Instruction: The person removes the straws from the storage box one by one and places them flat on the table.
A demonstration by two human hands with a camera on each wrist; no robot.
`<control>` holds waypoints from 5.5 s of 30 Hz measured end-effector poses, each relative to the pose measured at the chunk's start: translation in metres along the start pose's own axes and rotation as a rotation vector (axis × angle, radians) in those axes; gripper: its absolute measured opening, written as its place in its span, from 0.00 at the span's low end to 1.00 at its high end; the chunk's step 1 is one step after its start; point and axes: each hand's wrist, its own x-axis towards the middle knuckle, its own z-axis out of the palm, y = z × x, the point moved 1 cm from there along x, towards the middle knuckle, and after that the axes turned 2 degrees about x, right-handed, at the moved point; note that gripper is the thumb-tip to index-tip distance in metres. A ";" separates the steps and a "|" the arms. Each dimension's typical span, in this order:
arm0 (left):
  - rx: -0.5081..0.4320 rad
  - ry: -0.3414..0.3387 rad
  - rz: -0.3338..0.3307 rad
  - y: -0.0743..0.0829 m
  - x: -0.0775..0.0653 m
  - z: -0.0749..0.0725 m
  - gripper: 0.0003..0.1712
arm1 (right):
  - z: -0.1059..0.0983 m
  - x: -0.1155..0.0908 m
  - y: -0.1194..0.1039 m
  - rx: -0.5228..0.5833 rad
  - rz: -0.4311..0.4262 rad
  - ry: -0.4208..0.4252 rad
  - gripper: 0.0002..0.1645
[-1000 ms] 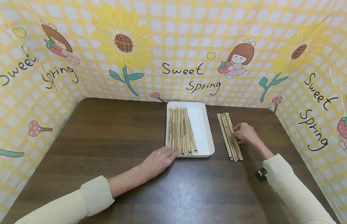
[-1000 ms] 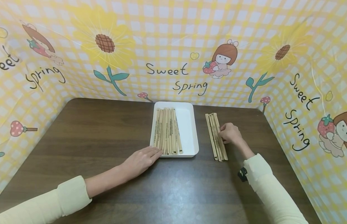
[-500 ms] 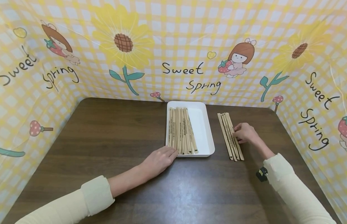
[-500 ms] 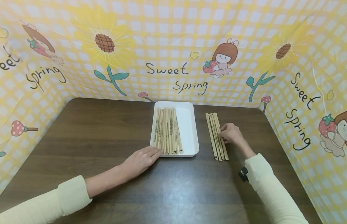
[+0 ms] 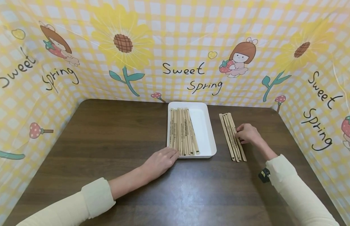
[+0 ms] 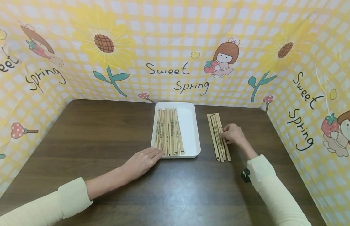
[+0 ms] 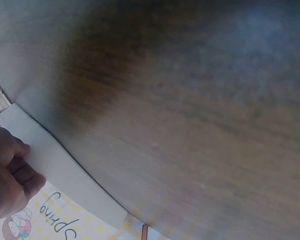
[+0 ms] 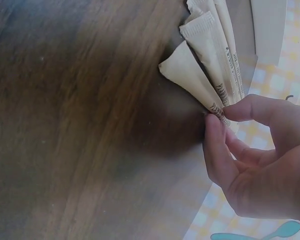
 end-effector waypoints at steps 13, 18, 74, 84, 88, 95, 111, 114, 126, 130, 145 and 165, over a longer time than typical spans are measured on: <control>-0.013 0.023 -0.004 0.000 0.001 -0.001 0.15 | -0.003 -0.003 0.000 0.001 -0.004 0.016 0.23; -0.015 0.033 0.000 0.000 0.000 0.000 0.15 | -0.003 -0.007 -0.008 0.006 -0.014 0.030 0.23; 0.022 0.015 -0.002 0.001 0.000 -0.002 0.15 | 0.118 -0.008 -0.122 -0.132 -0.224 -0.061 0.19; 0.024 -0.002 -0.007 0.000 0.000 -0.003 0.15 | 0.125 -0.007 -0.124 -0.200 -0.228 -0.038 0.17; 0.036 -0.011 -0.004 0.001 0.000 -0.002 0.15 | 0.124 -0.006 -0.123 -0.210 -0.221 -0.029 0.17; 0.035 -0.006 -0.001 0.001 0.000 -0.001 0.15 | 0.118 -0.008 -0.120 -0.192 -0.227 -0.011 0.18; 0.043 0.000 0.000 0.001 -0.001 -0.001 0.15 | 0.102 -0.013 -0.127 -0.270 -0.171 0.051 0.19; 0.038 0.010 -0.002 0.001 -0.001 -0.001 0.15 | 0.098 -0.014 -0.128 -0.281 -0.178 0.055 0.20; 0.018 -0.002 -0.007 0.000 -0.001 -0.003 0.16 | 0.082 -0.014 -0.128 -0.239 -0.175 0.041 0.20; 0.016 0.009 -0.003 0.000 -0.001 -0.001 0.16 | 0.076 -0.016 -0.128 -0.219 -0.160 0.024 0.22; 0.016 0.024 0.007 0.000 -0.001 0.001 0.14 | 0.050 -0.017 -0.109 -0.249 -0.200 0.032 0.23; 0.021 0.029 0.010 0.000 -0.001 0.002 0.16 | 0.028 -0.019 -0.064 -0.281 -0.144 0.102 0.24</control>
